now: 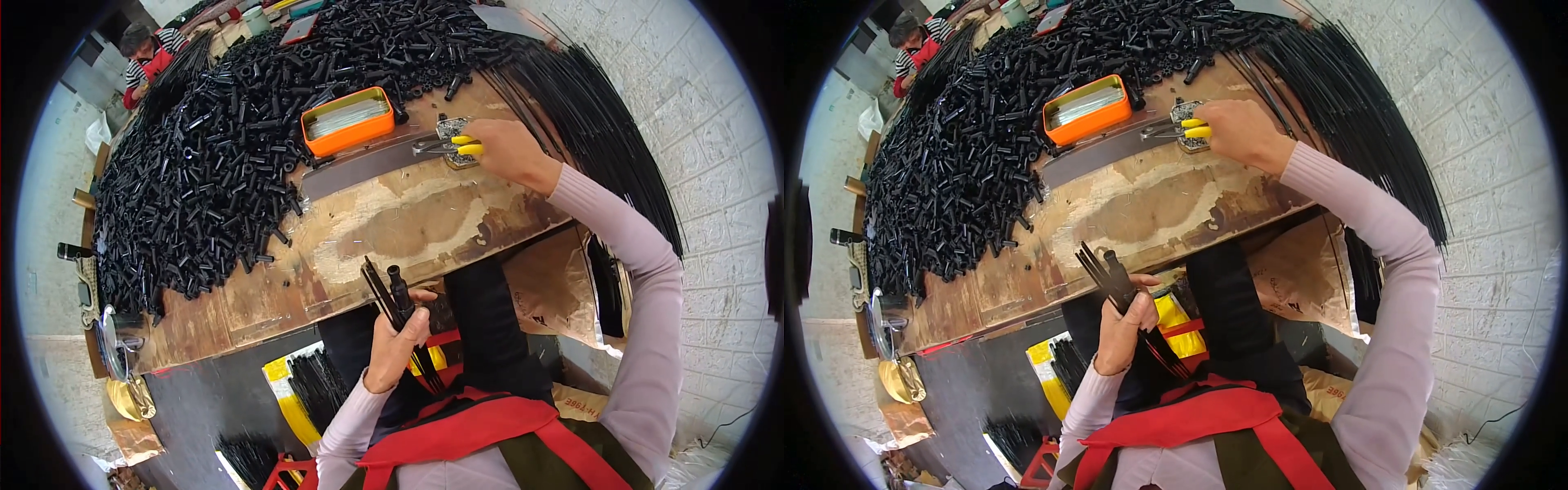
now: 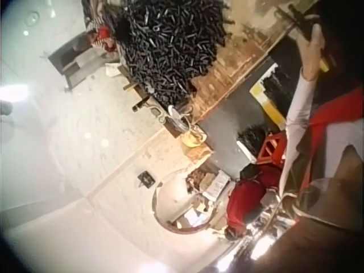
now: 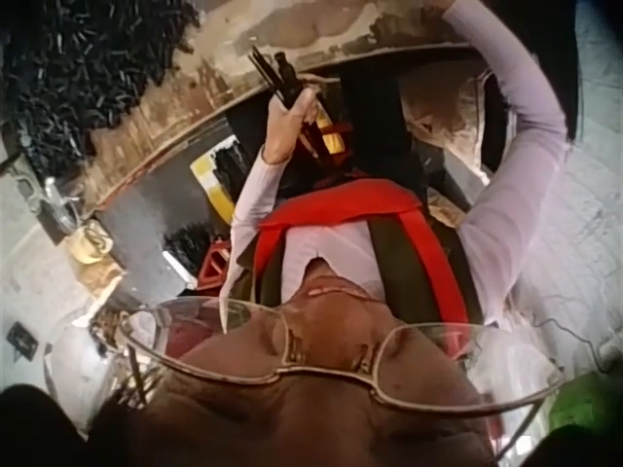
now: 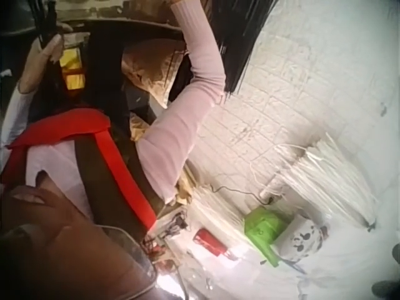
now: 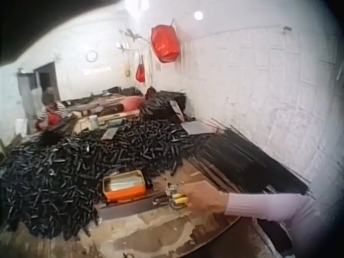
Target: Grouping, clamping, and trimming bundles of black plastic rods at an industrial workbench.
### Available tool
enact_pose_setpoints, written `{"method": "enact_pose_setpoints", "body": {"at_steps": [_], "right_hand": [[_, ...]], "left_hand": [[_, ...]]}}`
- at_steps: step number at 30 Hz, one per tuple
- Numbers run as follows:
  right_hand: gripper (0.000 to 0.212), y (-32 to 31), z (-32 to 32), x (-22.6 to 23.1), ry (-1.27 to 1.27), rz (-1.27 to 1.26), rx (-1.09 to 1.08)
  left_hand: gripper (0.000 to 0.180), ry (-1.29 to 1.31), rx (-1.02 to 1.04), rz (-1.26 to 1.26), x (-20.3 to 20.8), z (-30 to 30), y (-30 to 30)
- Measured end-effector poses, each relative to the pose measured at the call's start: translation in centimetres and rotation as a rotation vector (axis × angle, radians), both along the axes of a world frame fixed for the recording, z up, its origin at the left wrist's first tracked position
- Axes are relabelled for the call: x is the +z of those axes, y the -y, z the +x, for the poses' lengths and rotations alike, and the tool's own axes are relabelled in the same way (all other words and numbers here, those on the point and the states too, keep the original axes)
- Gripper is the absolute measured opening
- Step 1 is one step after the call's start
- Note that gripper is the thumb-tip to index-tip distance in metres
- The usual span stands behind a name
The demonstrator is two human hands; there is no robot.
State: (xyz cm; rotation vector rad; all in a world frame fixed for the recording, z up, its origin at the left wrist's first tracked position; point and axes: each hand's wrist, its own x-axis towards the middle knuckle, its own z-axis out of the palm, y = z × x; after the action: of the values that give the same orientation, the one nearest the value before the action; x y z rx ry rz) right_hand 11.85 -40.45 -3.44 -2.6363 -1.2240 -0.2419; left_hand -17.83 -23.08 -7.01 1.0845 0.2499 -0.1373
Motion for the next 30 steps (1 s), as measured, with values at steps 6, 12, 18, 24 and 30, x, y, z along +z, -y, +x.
{"method": "enact_pose_setpoints", "body": {"at_steps": [6,12,18,24,30], "right_hand": [[0.021,0.1,1.6,0.2,-0.073,0.215,0.055],[0.012,-0.2,1.5,1.5,-0.977,0.568,-0.186],[0.013,0.4,1.4,2.6,-1.315,0.748,-0.202],[0.009,0.4,-8.8,4.1,-1.711,0.980,0.049],[0.014,1.1,-21.5,2.8,-1.908,1.189,0.120]], "left_hand": [[0.030,0.023,0.039,-0.018,0.8,-1.3,0.5],[0.030,0.088,0.027,0.042,2.8,-4.8,1.4],[0.029,0.158,-0.003,0.116,4.6,-8.0,2.4],[0.028,0.190,0.073,0.103,4.6,-9.9,2.2],[0.025,0.166,0.091,0.148,4.8,-9.5,2.1]]}}
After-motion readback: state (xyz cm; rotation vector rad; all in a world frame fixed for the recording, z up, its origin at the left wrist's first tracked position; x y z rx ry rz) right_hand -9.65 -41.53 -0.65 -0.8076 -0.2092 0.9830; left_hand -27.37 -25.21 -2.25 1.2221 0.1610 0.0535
